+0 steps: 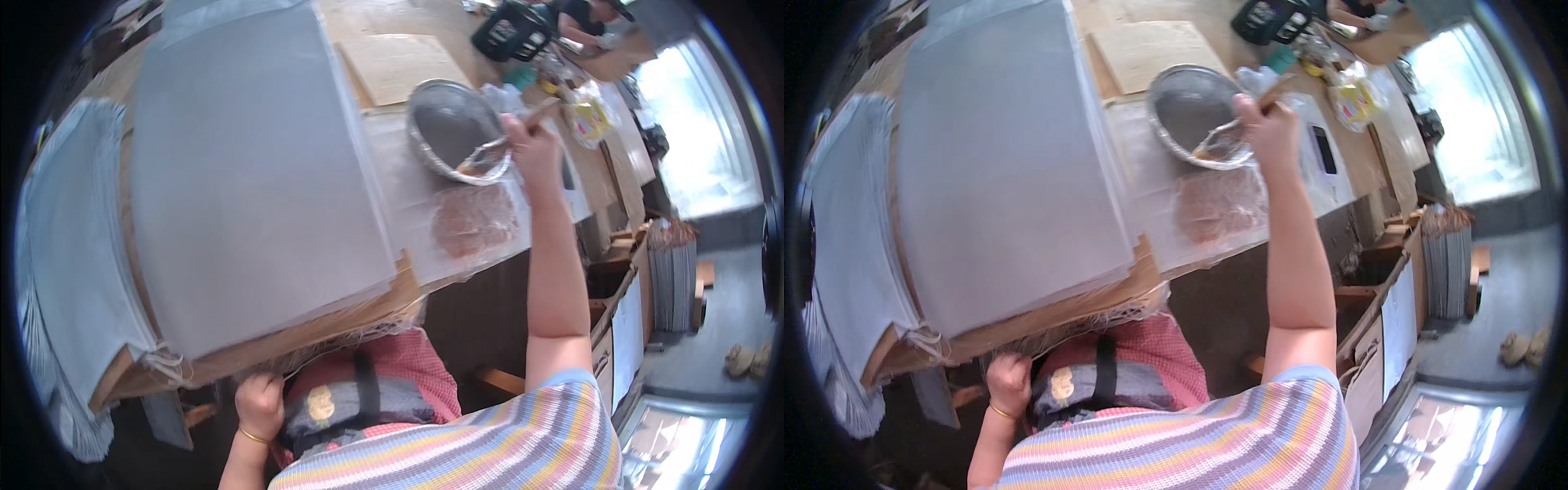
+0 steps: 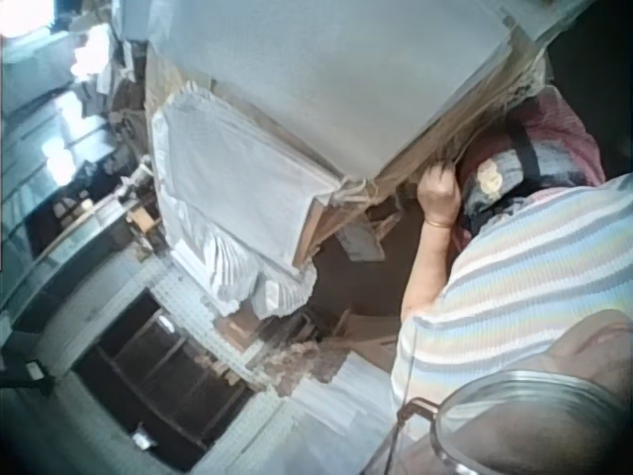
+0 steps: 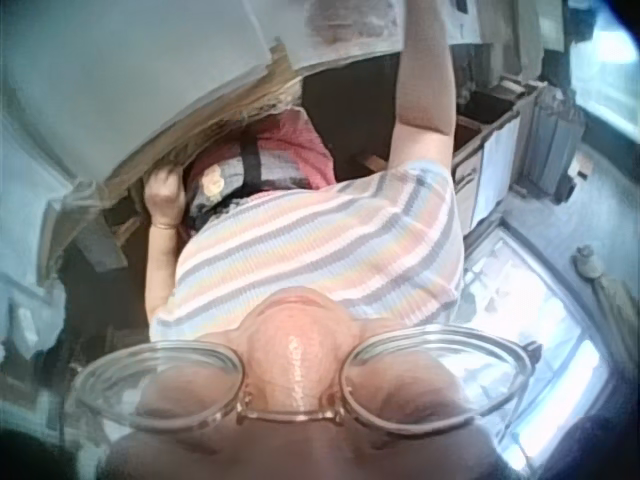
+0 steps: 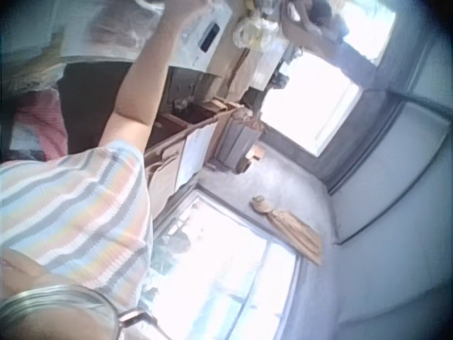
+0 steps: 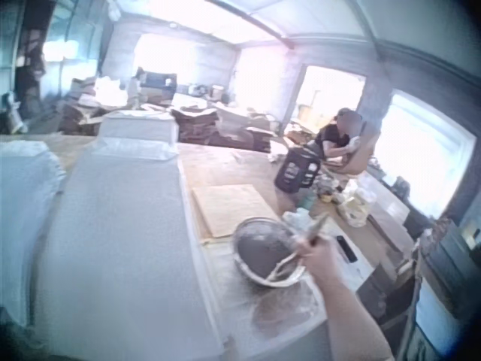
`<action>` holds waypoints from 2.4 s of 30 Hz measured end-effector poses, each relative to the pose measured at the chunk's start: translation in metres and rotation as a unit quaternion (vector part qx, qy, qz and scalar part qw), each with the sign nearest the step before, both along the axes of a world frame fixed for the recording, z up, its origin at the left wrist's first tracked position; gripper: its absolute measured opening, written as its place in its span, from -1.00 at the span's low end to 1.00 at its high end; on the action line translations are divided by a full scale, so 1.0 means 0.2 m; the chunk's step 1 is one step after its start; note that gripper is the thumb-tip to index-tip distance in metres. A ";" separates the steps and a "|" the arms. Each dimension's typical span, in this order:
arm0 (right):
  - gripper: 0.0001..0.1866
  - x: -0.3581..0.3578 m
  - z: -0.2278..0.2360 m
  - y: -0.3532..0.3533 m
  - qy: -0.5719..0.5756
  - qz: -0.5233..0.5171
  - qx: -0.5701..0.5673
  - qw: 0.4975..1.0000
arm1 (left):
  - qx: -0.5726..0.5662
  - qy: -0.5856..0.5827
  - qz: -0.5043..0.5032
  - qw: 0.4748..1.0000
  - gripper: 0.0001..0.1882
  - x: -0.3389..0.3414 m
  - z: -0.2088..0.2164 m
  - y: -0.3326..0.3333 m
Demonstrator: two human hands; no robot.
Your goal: The person repeatedly applies glue to the edge of a thin sheet using a brush, places a string along the edge, and folds the sheet over to secure it. The person then stacks the finished unit and repeats the process with new sheets from a pile.
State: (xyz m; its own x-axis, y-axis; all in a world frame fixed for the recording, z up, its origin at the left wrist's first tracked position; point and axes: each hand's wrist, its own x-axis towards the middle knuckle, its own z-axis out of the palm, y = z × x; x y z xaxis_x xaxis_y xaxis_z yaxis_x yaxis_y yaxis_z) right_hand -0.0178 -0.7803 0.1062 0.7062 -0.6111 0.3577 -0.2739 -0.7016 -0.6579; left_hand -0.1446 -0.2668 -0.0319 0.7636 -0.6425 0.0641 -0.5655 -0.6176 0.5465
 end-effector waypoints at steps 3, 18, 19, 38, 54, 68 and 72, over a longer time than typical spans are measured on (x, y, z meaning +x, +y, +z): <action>-0.68 -0.10 0.09 0.41 -0.126 0.114 0.226 0.959 | -0.173 0.248 0.177 0.936 -0.97 -0.02 0.11 0.06; -0.81 -0.12 -0.24 1.66 -0.032 0.610 -0.038 0.791 | 0.143 -0.139 0.146 0.969 -0.94 0.22 0.24 0.12; -0.84 -0.10 -0.24 1.65 -0.056 0.628 -0.110 0.768 | 0.157 -0.123 0.146 0.969 -0.93 0.22 0.21 0.12; -0.90 -0.29 -0.18 1.17 0.114 0.291 0.057 0.948 | 0.179 -0.118 0.143 0.966 -0.97 0.24 0.14 0.10; -0.66 -0.67 -0.28 0.16 0.028 0.158 -0.275 0.948 | 0.098 -0.081 0.118 0.985 -0.89 0.26 0.24 0.09; -0.73 -0.82 -0.42 1.11 0.118 0.573 0.227 0.779 | -0.304 0.029 0.013 0.952 -0.93 0.12 0.83 0.22; -0.73 -0.73 -0.16 0.80 0.069 0.483 0.201 0.849 | -0.111 -0.035 0.182 0.976 -0.97 0.20 0.79 0.38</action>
State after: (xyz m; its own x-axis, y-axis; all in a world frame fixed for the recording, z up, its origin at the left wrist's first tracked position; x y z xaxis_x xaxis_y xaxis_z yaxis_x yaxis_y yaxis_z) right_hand -0.1646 -0.6195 0.0748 0.9656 0.2247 0.1307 0.2084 -0.3683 -0.9061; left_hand -0.1037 -0.1907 0.1264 0.9277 -0.2932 0.2312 -0.3711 -0.6551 0.6581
